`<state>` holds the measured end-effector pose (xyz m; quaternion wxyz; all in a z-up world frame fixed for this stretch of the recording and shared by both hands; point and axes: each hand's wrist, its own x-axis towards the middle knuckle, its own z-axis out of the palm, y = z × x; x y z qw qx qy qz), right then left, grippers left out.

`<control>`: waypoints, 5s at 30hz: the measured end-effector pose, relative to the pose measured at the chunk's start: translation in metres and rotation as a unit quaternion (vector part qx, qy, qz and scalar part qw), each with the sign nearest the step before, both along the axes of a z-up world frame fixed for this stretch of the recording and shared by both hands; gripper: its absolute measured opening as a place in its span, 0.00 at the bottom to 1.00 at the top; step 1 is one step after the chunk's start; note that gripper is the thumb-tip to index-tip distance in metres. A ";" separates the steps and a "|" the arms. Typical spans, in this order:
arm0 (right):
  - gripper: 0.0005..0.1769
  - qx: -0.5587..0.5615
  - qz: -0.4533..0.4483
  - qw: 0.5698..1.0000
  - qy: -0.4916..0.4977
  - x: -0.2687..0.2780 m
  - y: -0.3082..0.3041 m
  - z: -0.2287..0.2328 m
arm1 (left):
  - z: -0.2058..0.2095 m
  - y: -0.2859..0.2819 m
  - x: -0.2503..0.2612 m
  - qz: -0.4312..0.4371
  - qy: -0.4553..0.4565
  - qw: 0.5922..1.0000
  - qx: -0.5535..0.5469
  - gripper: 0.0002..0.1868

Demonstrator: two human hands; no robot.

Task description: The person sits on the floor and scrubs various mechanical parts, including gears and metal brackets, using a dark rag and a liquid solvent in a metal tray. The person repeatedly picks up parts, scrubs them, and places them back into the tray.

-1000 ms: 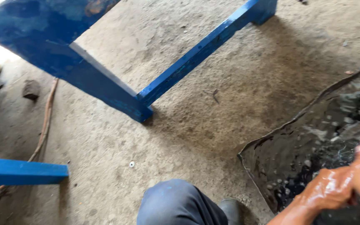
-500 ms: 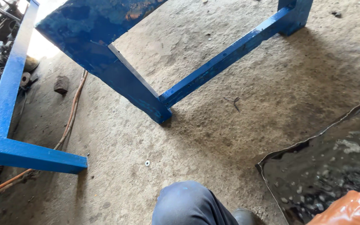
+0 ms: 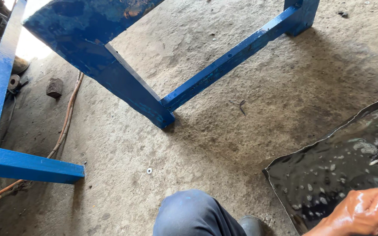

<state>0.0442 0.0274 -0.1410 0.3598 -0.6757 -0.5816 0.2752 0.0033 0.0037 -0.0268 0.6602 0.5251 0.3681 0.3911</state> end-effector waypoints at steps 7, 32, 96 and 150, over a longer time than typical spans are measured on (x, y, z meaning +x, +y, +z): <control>0.21 -0.003 -0.003 1.000 -0.013 0.009 -0.002 -0.002 | -0.007 0.009 0.021 0.034 -0.038 0.998 -0.039 0.25; 0.25 -0.124 -0.270 0.946 -0.130 0.201 -0.036 -0.031 | -0.032 0.042 0.037 0.073 -0.134 0.981 -0.120 0.26; 0.33 -0.163 0.045 0.967 -0.190 0.200 -0.044 -0.027 | -0.055 0.054 0.030 0.018 -0.055 0.997 -0.043 0.31; 0.16 0.099 0.120 0.987 0.042 0.104 -0.030 0.201 | -0.094 0.056 0.030 -0.011 -0.033 0.986 -0.161 0.23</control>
